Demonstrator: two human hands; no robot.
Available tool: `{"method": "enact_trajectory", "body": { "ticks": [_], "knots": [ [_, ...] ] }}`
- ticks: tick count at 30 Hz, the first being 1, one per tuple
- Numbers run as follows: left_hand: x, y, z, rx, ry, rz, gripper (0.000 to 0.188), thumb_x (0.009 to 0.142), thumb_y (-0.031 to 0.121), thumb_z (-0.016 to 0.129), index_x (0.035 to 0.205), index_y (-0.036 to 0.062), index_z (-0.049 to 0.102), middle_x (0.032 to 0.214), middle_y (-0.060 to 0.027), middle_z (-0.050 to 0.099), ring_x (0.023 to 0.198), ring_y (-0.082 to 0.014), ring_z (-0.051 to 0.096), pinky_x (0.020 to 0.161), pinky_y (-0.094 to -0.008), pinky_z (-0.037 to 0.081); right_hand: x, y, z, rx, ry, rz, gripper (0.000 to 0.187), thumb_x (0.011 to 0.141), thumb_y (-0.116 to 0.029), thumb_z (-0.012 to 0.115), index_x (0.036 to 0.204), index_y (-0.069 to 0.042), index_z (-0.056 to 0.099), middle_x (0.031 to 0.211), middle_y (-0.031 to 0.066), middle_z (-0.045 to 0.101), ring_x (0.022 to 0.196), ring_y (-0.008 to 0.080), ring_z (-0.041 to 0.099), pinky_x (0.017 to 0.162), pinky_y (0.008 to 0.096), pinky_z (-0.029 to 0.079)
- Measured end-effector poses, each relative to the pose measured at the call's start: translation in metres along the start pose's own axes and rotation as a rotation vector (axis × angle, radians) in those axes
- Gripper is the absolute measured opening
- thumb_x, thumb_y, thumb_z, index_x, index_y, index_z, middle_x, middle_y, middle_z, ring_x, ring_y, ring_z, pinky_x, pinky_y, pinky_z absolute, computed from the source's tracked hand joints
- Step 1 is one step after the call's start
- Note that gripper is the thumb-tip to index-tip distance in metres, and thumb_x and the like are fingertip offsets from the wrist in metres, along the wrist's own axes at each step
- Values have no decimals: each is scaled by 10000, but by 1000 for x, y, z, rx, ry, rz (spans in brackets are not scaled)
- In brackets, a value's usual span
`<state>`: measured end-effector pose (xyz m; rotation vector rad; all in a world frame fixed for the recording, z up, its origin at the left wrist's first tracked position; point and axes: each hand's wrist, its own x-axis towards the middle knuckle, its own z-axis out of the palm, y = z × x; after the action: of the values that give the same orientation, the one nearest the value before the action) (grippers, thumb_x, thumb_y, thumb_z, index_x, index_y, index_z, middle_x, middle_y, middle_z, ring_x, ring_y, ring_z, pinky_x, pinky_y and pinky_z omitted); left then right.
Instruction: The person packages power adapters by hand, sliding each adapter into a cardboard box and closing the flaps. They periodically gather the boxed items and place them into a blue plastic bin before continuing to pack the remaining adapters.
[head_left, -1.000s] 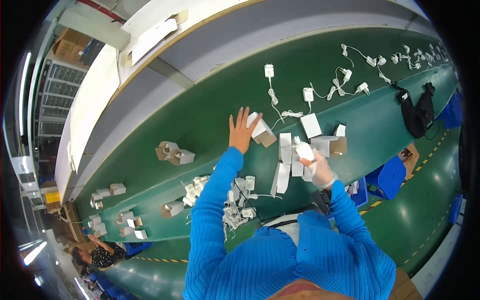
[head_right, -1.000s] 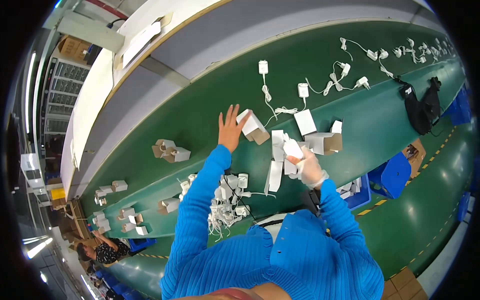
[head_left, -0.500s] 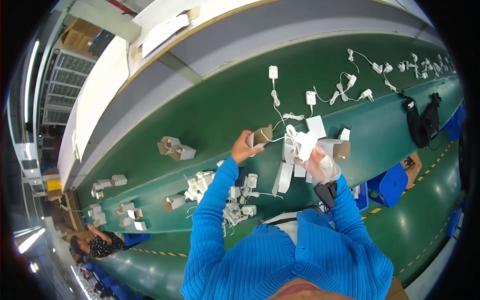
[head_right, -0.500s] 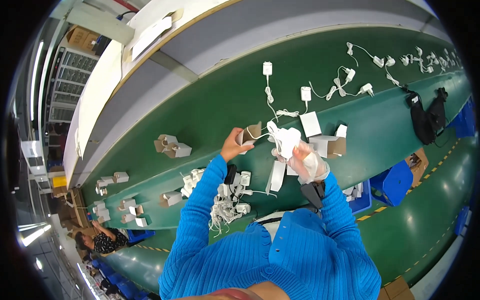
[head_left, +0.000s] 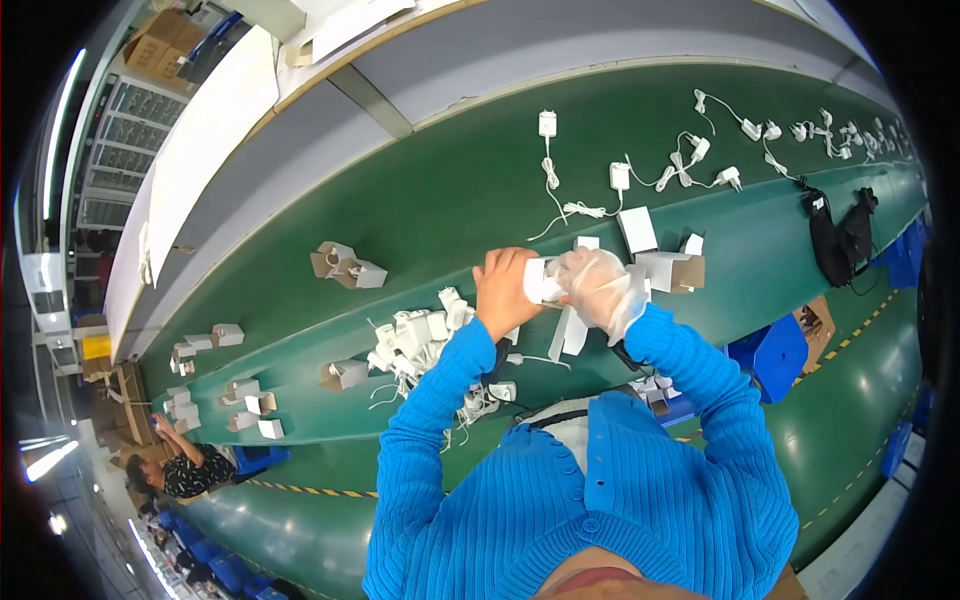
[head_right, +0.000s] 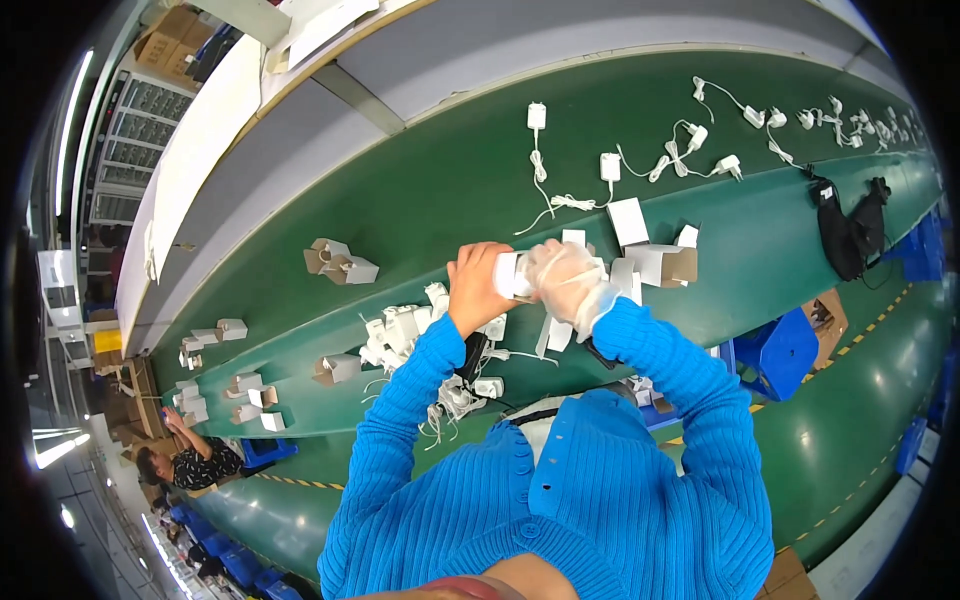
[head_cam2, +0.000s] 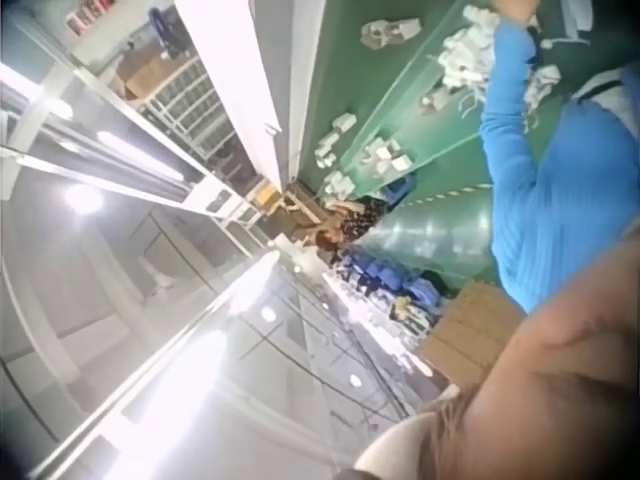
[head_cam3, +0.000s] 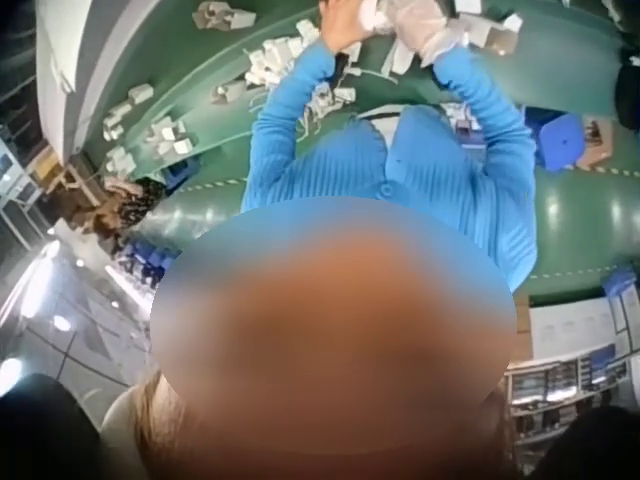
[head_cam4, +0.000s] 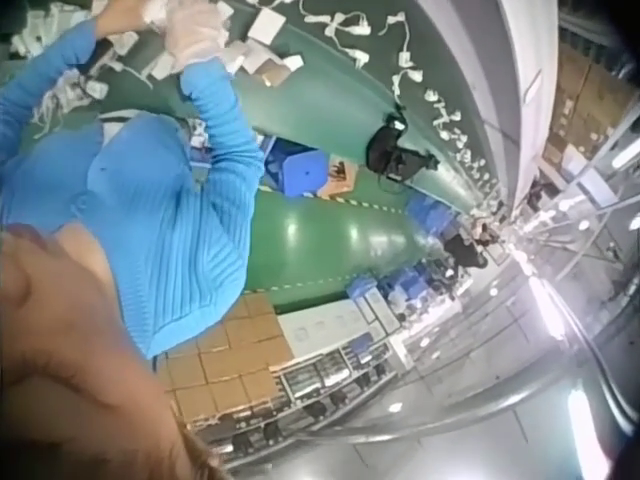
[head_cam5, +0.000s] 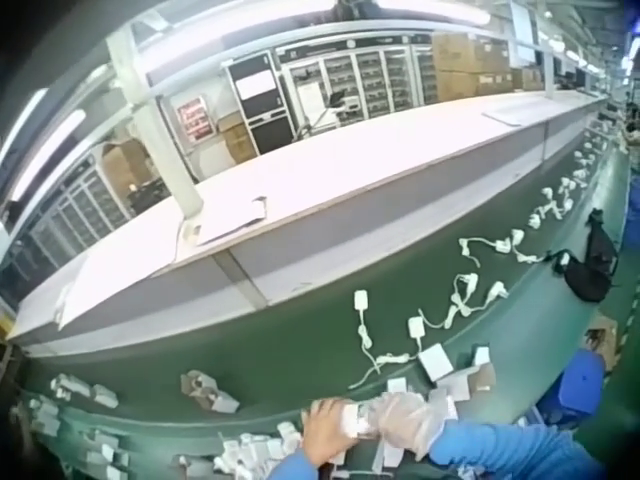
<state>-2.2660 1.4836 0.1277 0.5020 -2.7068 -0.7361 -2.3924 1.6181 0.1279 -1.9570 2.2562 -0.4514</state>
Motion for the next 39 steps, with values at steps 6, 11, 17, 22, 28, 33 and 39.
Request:
{"method": "enact_trajectory", "body": {
  "ticks": [6, 11, 17, 22, 28, 33, 39],
  "knots": [
    [-15, -16, 10, -252, -74, -89, 662, 470, 284, 867, 1014, 69, 557, 1021, -98, 559, 996, -323, 498, 834, -407, 417, 20, 4, -31, 2, -102, -301, 199, 711, -173, 652, 879, -89, 586, 852, 84, 569, 734, 252, 545, 684, 376, 461],
    [-15, -12, 9, -349, -41, -26, 661, 474, 271, 866, 1016, 61, 553, 1030, -107, 566, 964, -335, 522, 812, -417, 435, 22, 3, -1, -71, -148, -190, 178, 735, -157, 622, 898, -86, 604, 854, 79, 602, 812, 260, 573, 714, 375, 467],
    [8, -30, 18, -397, -80, -24, 660, 513, 235, 863, 1048, 40, 530, 1017, -130, 563, 955, -304, 557, 845, -376, 449, 22, 23, 28, 212, -136, -77, 202, 773, -132, 609, 971, -94, 619, 1002, 86, 637, 902, 277, 610, 744, 367, 490],
    [41, -71, 30, -361, -34, -31, 630, 551, 186, 847, 1060, 35, 508, 1029, -119, 549, 954, -261, 559, 837, -359, 455, 54, 58, 2, 348, 104, -91, 309, 758, -118, 601, 1066, -147, 611, 1049, 63, 622, 925, 251, 598, 736, 324, 514],
    [52, -216, 71, -924, 337, -477, 777, 649, 92, 787, 1264, 40, 314, 1203, -101, 448, 1094, -233, 475, 940, -348, 398, 164, 177, 37, 196, 377, 566, 661, 619, -236, 785, 1187, -26, 522, 1112, 146, 525, 989, 241, 571, 832, 324, 489],
    [21, -222, 92, -631, 385, -418, 926, 635, 85, 787, 1379, 45, 239, 1341, -144, 308, 1246, -251, 330, 1023, -384, 306, 245, 234, 126, 135, 175, 1053, 605, 545, -188, 828, 1064, -73, 541, 1205, 146, 480, 1021, 277, 570, 843, 339, 499],
    [9, -84, 7, -438, 437, -509, 728, 784, 78, 652, 1386, 57, 243, 1427, -137, 271, 1307, -270, 298, 1019, -398, 315, 230, 266, 145, 698, 139, 1123, 697, 566, -87, 826, 1189, -69, 515, 1104, 120, 575, 983, 212, 579, 807, 349, 501]
  ]
}}
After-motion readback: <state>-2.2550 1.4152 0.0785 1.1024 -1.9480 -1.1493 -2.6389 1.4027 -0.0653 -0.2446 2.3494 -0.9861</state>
